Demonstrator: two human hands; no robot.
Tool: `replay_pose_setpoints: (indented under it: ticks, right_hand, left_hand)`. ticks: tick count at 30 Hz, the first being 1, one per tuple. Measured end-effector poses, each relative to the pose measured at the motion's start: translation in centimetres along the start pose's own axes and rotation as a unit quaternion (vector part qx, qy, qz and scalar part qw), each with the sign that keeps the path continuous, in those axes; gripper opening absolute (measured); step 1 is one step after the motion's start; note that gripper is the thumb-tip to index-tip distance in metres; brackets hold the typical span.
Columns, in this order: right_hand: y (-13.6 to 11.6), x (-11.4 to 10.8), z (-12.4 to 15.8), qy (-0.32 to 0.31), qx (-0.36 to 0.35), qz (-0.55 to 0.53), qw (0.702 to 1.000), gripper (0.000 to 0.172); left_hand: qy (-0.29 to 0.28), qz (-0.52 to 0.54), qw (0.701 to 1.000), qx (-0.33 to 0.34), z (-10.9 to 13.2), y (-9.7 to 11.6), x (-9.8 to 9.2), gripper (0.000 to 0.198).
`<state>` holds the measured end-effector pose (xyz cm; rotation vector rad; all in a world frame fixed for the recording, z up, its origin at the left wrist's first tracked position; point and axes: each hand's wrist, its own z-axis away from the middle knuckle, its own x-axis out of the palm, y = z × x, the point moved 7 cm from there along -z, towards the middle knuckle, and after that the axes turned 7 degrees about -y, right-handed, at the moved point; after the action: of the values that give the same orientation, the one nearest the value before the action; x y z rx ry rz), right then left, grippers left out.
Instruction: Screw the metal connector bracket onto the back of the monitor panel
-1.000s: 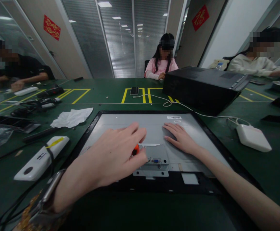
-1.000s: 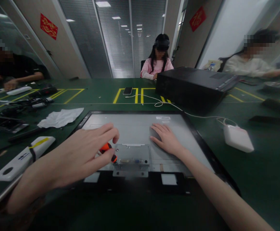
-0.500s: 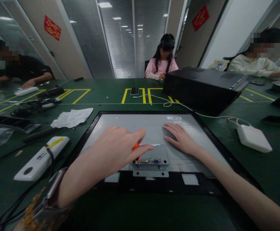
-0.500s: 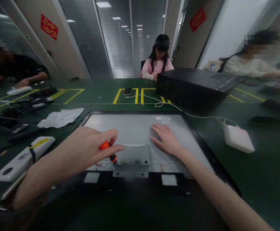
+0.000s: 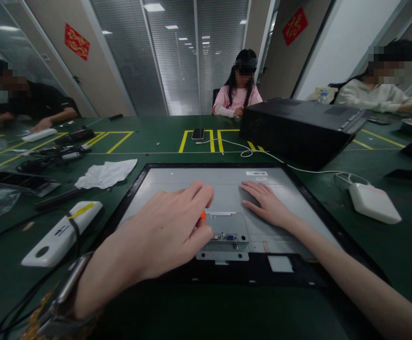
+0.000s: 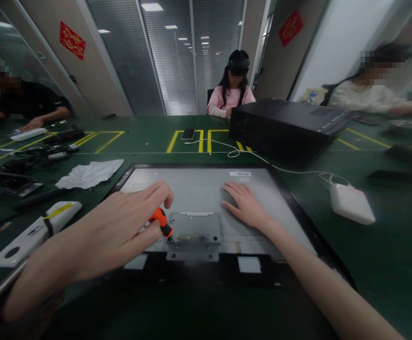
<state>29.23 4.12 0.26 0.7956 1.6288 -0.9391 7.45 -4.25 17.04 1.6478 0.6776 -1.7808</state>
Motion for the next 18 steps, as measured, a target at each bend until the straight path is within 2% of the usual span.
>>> replay_pose_setpoints:
  ticks: [5, 11, 14, 18]
  right_hand:
    - [-0.1, -0.1, 0.0, 0.001, -0.003, 0.002, 1.0, 0.052]
    - [-0.1, -0.1, 0.0, 0.0, -0.004, 0.002, 1.0, 0.052]
    - [-0.1, 0.0, 0.0, 0.002, -0.003, 0.004, 1.0, 0.052]
    - [-0.1, 0.0, 0.0, 0.005, -0.002, 0.01, 1.0, 0.051]
  left_hand:
    - [0.01, -0.056, 0.998, -0.033, -0.6, -0.3, 0.3, 0.017]
    - [0.024, -0.125, 0.991, -0.037, -0.9, -0.2, 0.7, 0.044]
    - [0.024, -0.101, 0.994, -0.025, -0.7, 0.2, 0.6, 0.038]
    - [0.007, -0.069, 0.998, -0.012, -0.5, 0.8, 0.5, 0.016]
